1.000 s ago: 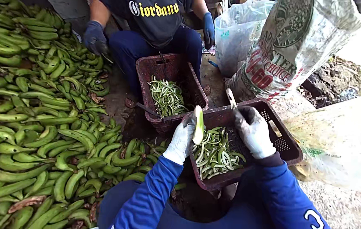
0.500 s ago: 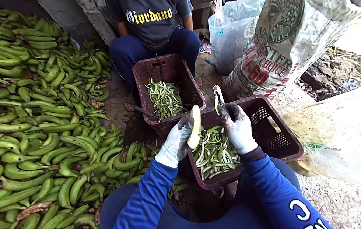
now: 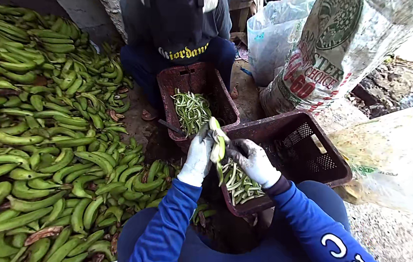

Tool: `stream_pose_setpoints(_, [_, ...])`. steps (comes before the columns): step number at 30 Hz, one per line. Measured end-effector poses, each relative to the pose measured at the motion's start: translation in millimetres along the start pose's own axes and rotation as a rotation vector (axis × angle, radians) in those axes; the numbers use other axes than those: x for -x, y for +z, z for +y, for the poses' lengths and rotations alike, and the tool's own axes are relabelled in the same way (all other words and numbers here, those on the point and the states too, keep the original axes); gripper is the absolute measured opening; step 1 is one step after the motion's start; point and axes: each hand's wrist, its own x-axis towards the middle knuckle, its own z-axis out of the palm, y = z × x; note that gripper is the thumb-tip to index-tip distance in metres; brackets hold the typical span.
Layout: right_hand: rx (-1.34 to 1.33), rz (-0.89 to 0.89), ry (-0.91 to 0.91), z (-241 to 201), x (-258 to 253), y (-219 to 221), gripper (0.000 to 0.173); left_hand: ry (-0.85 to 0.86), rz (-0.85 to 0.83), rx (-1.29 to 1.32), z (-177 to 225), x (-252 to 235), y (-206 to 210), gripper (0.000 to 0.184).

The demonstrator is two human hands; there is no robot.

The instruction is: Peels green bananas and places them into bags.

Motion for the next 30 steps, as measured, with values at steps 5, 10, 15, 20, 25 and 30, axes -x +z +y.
stream_pose_setpoints(5, [0.004, 0.257, 0.225, 22, -20, -50, 0.039, -0.247, -0.477, 0.242, -8, 0, 19, 0.048])
stream_pose_setpoints(10, [-0.013, 0.295, 0.097, 1, -3, -54, 0.037, -0.263, -0.221, 0.657, -13, -9, 23, 0.047])
stream_pose_setpoints(15, [0.056, 0.082, -0.051, -3, 8, -18, 0.041, -0.170, 0.112, 0.989, -12, -18, 4, 0.027])
stream_pose_setpoints(20, [0.099, 0.022, -0.136, 2, 1, -14, 0.036, -0.189, -0.050, 0.573, -1, -8, -9, 0.029])
stream_pose_setpoints(25, [0.147, 0.043, 0.039, 12, -17, -44, 0.035, -0.238, -0.410, 0.139, 12, 5, -10, 0.035])
stream_pose_setpoints(30, [0.064, 0.185, 0.118, 11, -15, -57, 0.035, -0.204, -0.262, 0.405, -1, -2, 8, 0.052])
